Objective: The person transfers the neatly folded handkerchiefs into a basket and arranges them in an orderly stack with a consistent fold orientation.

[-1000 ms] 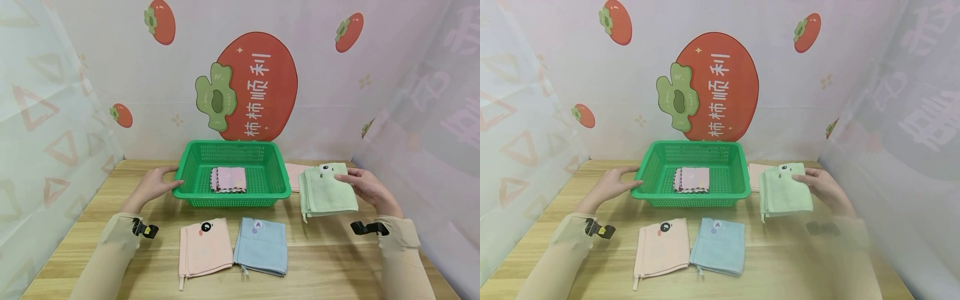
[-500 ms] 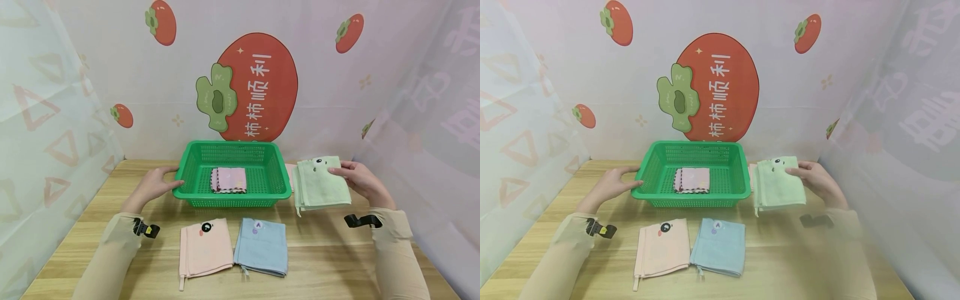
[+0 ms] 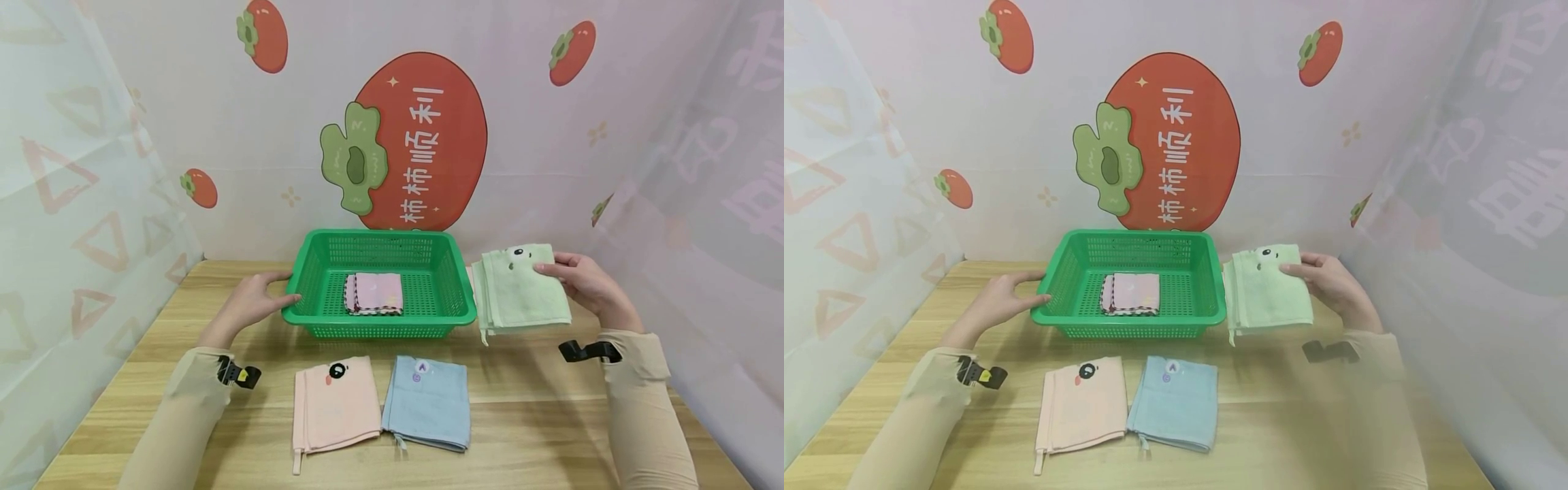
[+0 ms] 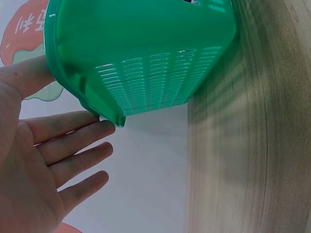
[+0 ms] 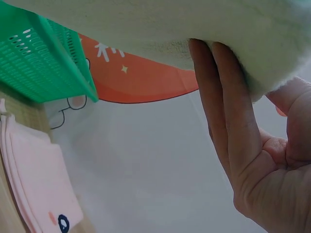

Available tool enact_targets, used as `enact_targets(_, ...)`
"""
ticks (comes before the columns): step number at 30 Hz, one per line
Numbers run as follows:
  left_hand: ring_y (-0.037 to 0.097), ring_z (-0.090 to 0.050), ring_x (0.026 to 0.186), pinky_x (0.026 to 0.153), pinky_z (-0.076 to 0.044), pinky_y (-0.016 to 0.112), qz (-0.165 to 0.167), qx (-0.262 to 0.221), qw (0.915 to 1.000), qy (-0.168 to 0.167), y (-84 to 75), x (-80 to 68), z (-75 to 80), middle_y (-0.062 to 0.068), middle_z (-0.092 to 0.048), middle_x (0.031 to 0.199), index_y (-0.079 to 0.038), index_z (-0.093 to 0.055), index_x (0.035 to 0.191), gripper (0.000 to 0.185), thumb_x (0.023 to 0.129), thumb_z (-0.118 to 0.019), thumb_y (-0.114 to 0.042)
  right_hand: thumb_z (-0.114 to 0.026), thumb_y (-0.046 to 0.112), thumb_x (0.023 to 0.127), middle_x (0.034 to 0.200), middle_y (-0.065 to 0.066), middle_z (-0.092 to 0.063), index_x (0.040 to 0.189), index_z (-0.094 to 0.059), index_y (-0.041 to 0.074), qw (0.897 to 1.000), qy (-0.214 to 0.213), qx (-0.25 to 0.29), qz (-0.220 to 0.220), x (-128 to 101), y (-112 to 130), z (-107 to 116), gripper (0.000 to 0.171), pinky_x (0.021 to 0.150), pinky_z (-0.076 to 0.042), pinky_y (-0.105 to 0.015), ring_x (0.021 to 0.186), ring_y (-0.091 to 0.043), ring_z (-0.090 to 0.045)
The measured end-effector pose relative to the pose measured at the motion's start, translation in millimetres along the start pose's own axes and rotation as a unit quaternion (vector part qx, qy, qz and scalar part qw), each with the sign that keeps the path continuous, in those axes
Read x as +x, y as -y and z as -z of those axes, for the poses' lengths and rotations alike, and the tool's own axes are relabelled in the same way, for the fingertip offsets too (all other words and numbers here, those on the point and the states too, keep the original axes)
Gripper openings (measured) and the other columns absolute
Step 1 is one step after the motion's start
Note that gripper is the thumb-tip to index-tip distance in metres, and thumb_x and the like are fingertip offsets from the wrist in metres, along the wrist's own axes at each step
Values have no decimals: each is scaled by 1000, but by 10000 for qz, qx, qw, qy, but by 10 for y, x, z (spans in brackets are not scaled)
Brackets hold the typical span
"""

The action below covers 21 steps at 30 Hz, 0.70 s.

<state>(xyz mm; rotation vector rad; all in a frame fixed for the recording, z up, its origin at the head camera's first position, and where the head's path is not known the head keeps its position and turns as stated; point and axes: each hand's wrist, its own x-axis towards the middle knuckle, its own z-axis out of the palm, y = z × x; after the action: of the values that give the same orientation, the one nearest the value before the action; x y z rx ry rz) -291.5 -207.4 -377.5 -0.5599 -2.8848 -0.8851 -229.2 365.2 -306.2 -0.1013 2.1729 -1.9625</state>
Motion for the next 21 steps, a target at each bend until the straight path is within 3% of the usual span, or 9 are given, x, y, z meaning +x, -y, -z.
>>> enact_targets(21, 40, -46, 128, 99, -40, 59, 116, -22, 9999, 46, -2, 0, 4, 19, -55, 135, -4, -52, 135, 69, 84, -66, -49, -60, 12, 93, 87, 2, -72, 104, -67, 18, 9997, 153, 185, -41, 216, 173, -189, 14, 59, -54, -20, 68, -7, -67)
